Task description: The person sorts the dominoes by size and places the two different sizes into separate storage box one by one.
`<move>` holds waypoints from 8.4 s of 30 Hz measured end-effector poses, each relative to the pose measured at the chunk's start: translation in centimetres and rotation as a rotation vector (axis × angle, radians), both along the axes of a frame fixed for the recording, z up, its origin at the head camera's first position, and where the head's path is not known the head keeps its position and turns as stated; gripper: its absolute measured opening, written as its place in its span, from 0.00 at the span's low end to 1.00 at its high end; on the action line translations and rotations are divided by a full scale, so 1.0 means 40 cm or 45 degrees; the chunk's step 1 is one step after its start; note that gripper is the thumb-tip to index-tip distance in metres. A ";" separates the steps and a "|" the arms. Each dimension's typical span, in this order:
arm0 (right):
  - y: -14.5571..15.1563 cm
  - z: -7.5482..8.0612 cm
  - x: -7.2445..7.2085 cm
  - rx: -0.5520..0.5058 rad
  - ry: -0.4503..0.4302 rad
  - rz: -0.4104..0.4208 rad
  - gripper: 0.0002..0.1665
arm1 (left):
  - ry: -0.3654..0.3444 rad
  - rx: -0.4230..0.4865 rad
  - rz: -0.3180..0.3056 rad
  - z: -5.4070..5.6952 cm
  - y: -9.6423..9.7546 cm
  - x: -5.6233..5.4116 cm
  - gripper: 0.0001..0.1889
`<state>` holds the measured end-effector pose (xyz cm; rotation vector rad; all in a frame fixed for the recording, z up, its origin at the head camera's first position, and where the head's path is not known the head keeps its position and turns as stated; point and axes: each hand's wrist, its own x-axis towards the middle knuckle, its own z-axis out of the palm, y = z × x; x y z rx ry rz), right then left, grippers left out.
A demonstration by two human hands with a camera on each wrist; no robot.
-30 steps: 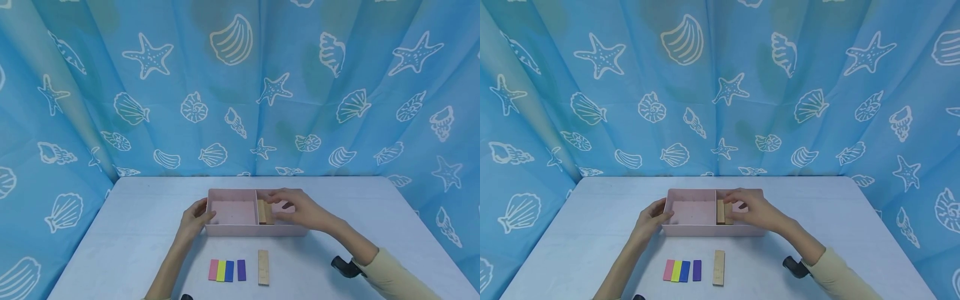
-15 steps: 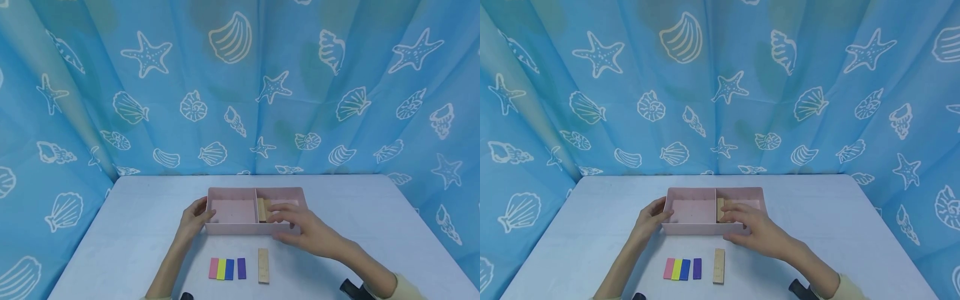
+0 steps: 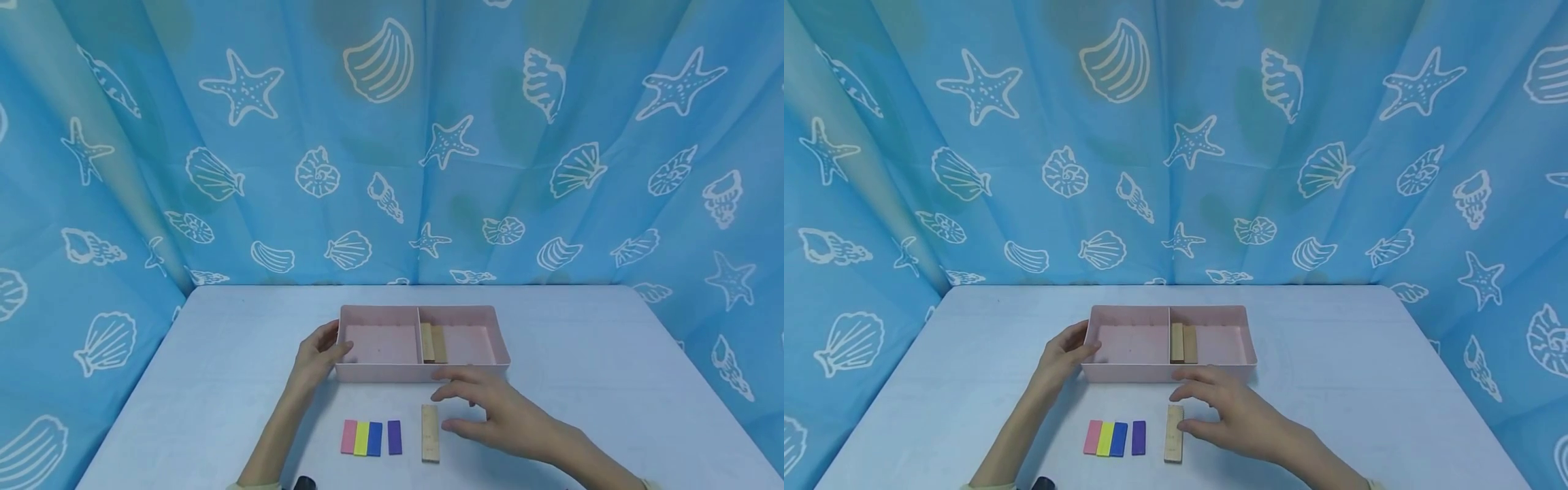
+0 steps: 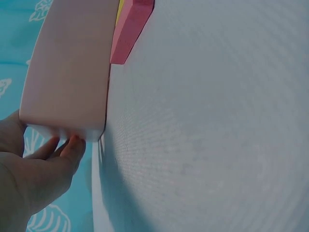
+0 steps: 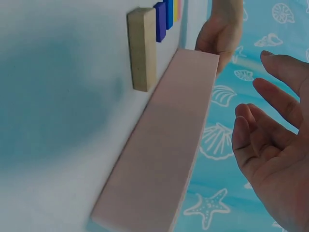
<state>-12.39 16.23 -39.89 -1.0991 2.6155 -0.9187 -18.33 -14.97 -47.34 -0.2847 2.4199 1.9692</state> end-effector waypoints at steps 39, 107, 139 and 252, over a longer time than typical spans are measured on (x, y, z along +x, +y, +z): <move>-0.012 -0.153 0.009 0.142 -0.015 -0.013 0.23 | 0.012 -0.015 0.003 0.002 0.004 -0.001 0.32; 0.078 -0.054 -0.111 -0.282 0.150 -0.041 0.27 | 0.033 0.008 -0.022 -0.003 0.000 0.001 0.32; 0.041 -0.103 -0.277 -0.205 -0.095 -0.097 0.22 | 0.016 -0.018 0.010 -0.004 0.005 0.004 0.32; 0.116 -0.014 -0.279 -0.058 0.304 -0.568 0.29 | 0.341 -0.911 -0.130 0.226 -0.002 0.227 0.34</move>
